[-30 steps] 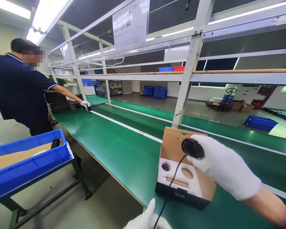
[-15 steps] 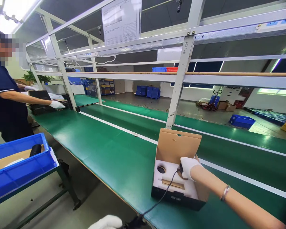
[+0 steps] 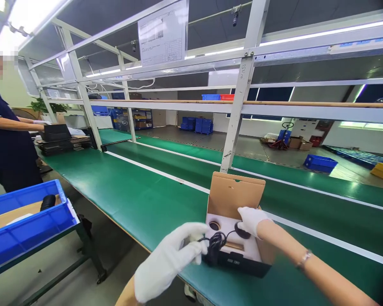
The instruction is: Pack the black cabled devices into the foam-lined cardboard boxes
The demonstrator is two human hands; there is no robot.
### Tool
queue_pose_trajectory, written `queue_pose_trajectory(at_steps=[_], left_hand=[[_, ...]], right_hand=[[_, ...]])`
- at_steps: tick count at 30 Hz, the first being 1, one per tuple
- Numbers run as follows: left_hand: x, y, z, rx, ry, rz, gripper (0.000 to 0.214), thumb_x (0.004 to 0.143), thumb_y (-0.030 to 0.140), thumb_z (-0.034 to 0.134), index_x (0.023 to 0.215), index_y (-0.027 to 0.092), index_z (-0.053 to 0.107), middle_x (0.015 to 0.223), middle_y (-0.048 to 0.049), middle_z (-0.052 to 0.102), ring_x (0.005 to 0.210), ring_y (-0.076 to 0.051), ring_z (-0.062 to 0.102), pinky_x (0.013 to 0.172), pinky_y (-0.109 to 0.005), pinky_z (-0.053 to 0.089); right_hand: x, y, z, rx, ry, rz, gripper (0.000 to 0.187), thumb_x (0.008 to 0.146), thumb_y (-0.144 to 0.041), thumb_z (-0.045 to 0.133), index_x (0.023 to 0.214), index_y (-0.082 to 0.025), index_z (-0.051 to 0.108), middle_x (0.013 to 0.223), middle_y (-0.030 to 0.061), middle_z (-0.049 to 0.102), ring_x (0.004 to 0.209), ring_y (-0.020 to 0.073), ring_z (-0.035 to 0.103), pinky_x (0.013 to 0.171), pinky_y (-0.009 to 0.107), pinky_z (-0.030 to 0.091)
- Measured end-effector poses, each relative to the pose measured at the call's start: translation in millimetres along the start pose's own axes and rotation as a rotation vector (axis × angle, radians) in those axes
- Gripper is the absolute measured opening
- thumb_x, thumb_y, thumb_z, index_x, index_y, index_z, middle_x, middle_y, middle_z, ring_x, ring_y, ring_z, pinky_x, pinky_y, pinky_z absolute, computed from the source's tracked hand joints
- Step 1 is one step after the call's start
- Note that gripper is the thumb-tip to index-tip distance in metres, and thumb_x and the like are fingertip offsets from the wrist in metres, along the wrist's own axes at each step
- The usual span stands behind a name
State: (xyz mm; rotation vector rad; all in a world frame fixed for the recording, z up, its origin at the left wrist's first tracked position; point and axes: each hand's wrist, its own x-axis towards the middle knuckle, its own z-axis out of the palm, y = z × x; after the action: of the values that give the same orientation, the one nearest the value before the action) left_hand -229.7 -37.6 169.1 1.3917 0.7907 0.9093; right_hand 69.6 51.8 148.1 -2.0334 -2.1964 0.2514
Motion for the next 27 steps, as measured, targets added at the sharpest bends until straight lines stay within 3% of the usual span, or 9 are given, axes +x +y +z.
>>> queue_pose_trajectory(at_steps=[4, 7, 9, 12, 16, 18, 21, 23, 27], left_hand=[[35, 22, 12.2, -0.013, -0.061, 0.136, 0.035, 0.088, 0.030, 0.061, 0.121, 0.018, 0.059, 0.090, -0.0004, 0.064, 0.073, -0.010, 0.056, 0.075, -0.026, 0.047], [63, 33, 25.5, 0.097, -0.054, 0.236, 0.035, 0.091, 0.026, 0.056, 0.126, 0.023, 0.059, 0.097, -0.0002, 0.069, 0.077, -0.011, 0.060, 0.079, -0.027, 0.050], [84, 36, 36.5, 0.277, 0.065, 0.327, 0.034, 0.094, 0.027, 0.051, 0.127, 0.024, 0.060, 0.107, -0.0010, 0.070, 0.089, -0.014, 0.063, 0.089, -0.029, 0.050], [117, 33, 48.4, 0.486, 0.177, 0.389, 0.036, 0.097, 0.033, 0.045, 0.124, 0.019, 0.063, 0.128, -0.0058, 0.065, 0.117, -0.020, 0.057, 0.112, -0.035, 0.039], [149, 26, 49.3, 0.542, -0.171, 0.256, 0.051, 0.101, 0.054, 0.032, 0.112, 0.018, 0.068, 0.124, -0.0067, 0.068, 0.117, -0.023, 0.059, 0.111, -0.037, 0.042], [157, 25, 46.2, 0.560, -0.348, 0.198, 0.056, 0.098, 0.063, 0.036, 0.107, 0.019, 0.068, 0.115, -0.0053, 0.070, 0.109, -0.022, 0.062, 0.102, -0.035, 0.049], [169, 22, 40.6, 0.605, -0.562, 0.127, 0.049, 0.089, 0.059, 0.058, 0.112, 0.016, 0.065, 0.097, -0.0020, 0.068, 0.089, -0.019, 0.065, 0.079, -0.030, 0.053], [181, 17, 36.6, 0.647, -0.663, 0.070, 0.051, 0.080, 0.052, 0.071, 0.115, 0.016, 0.063, 0.090, -0.0004, 0.067, 0.075, -0.015, 0.062, 0.066, -0.026, 0.049], [209, 2, 30.9, 0.797, -0.781, -0.039, 0.045, 0.068, 0.052, 0.081, 0.091, 0.016, 0.068, 0.072, 0.0003, 0.063, 0.056, -0.013, 0.051, 0.051, -0.027, 0.041]], right_hand=[[-40, -20, -60, 0.311, -0.197, -0.362, 0.064, 0.084, -0.034, 0.069, 0.145, -0.028, 0.050, 0.117, 0.0046, 0.070, 0.098, 0.0254, 0.067, 0.081, 0.034, 0.055], [-60, -38, -77, 0.571, -0.138, -0.471, 0.047, 0.076, -0.034, 0.072, 0.121, -0.025, 0.065, 0.113, 0.0031, 0.070, 0.099, 0.0254, 0.065, 0.085, 0.035, 0.053], [-62, -46, -73, 0.598, 0.030, -0.311, 0.021, 0.079, -0.037, 0.068, 0.094, -0.022, 0.066, 0.096, 0.0030, 0.072, 0.087, 0.0247, 0.066, 0.080, 0.036, 0.053], [-55, -50, -57, 0.801, 0.097, -0.182, 0.027, 0.088, -0.049, 0.060, 0.089, -0.022, 0.058, 0.085, 0.0038, 0.073, 0.082, 0.0255, 0.069, 0.078, 0.040, 0.055], [-46, -47, -39, 1.071, 0.074, -0.264, 0.041, 0.093, -0.055, 0.056, 0.113, -0.019, 0.061, 0.119, 0.0090, 0.070, 0.115, 0.0275, 0.064, 0.101, 0.042, 0.052], [-40, -42, -31, 1.044, 0.099, -0.196, 0.045, 0.093, -0.056, 0.055, 0.116, -0.018, 0.062, 0.118, 0.0099, 0.070, 0.113, 0.0290, 0.064, 0.098, 0.044, 0.053], [-28, -28, -17, 0.822, 0.295, -0.020, 0.049, 0.085, -0.051, 0.065, 0.121, -0.018, 0.060, 0.116, 0.0111, 0.069, 0.102, 0.0294, 0.067, 0.091, 0.042, 0.055], [-20, -18, -9, 0.633, 0.455, -0.041, 0.055, 0.083, -0.042, 0.066, 0.132, -0.018, 0.055, 0.129, 0.0120, 0.063, 0.109, 0.0282, 0.064, 0.097, 0.041, 0.052], [-15, -10, -2, 0.287, 0.343, -0.206, 0.038, 0.093, -0.027, 0.052, 0.129, -0.025, 0.060, 0.134, 0.0056, 0.062, 0.122, 0.0264, 0.057, 0.104, 0.043, 0.044]])
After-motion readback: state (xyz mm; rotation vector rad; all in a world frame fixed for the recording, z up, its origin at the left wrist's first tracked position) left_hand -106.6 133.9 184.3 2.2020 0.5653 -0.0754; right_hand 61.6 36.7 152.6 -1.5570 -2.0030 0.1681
